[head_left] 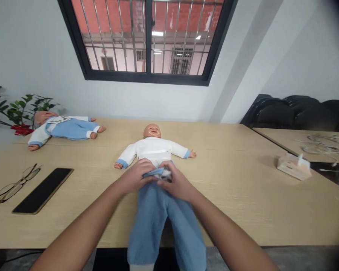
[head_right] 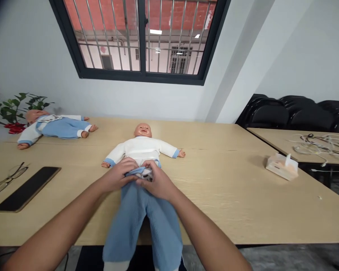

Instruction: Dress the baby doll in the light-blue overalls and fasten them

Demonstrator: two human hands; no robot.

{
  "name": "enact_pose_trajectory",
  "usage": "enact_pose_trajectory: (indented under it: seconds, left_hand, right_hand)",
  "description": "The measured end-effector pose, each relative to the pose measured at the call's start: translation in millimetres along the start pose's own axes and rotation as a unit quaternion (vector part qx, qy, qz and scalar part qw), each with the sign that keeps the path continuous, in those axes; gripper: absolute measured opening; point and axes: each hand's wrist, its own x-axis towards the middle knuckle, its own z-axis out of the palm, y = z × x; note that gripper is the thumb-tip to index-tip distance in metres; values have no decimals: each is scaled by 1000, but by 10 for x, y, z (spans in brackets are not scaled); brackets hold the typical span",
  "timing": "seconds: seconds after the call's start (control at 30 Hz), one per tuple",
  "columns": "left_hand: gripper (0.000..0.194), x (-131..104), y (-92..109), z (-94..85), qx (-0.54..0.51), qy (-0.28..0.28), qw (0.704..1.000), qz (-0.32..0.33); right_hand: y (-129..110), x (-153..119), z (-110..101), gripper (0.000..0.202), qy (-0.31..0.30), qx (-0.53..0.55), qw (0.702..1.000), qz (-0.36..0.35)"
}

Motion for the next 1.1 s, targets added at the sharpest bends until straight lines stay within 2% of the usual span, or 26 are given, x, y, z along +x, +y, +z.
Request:
enact_pose_trajectory:
  seconds: [0.07,0.13,0.23,0.3,0.37,0.43,0.5,0.6,0.67,0.7,0.73,0.8,0.87,0.93,1.0,1.03,1.1]
  left_hand:
    - [35,-13,21,13,-22,26,999,-6]
    - [41,-37,34,28,-54,28,997,-43]
    - [45,-73,51,40,-98,-46,988,-108]
    - [47,-82,66,34,-99,-104,982,-121]
    - [48,-78,85,19,-88,-119,982,-116]
    - [43,-68,103,-1,-97,-83,985,-112]
    - [40,-67,111,-17,-138,-15,983,-122]
    - [44,-91,97,-17,-227,71,957,-166]
    - [47,-114,80,5,-288,95,934,-191]
    - [47,-123,73,20,-318,97,922,-196]
    - [48,-131,69,35,-345,95,912,-199]
    - [52,-139,72,59,-386,72,899,-194]
    - [59,-138,88,65,-401,20,898,-180]
    - [67,-131,110,55,-399,-51,899,-171]
    - [66,-125,126,42,-379,-109,901,-180]
    - [60,-124,129,40,-363,-120,905,-188]
    - [47,-129,117,51,-337,-82,919,-190]
  right_hand:
    - [-31,-10,9,42,-31,-17,999,-1]
    - [-4,2,-10,23,-47,-27,999,1]
    - [92,49,-68,9,-33,15,999,6]
    - [143,76,-101,7,10,90,996,22]
    - [162,82,-115,11,34,181,982,48]
    - [146,62,-111,20,14,259,964,64]
    - [108,24,-103,34,-35,306,949,69]
    - [39,-24,-111,56,-165,320,929,81]
    - [11,-34,-129,56,-242,303,917,95]
    - [8,-33,-137,50,-256,300,914,99]
    - [14,-30,-144,44,-248,308,913,102]
    - [45,-26,-149,36,-193,351,910,109]
    - [88,-31,-142,36,-124,407,896,124]
    - [119,-45,-132,38,-85,442,882,138]
    - [124,-59,-129,41,-88,450,877,142]
    - [116,-64,-132,42,-103,445,879,138]
    - [81,-65,-148,43,-143,415,890,120]
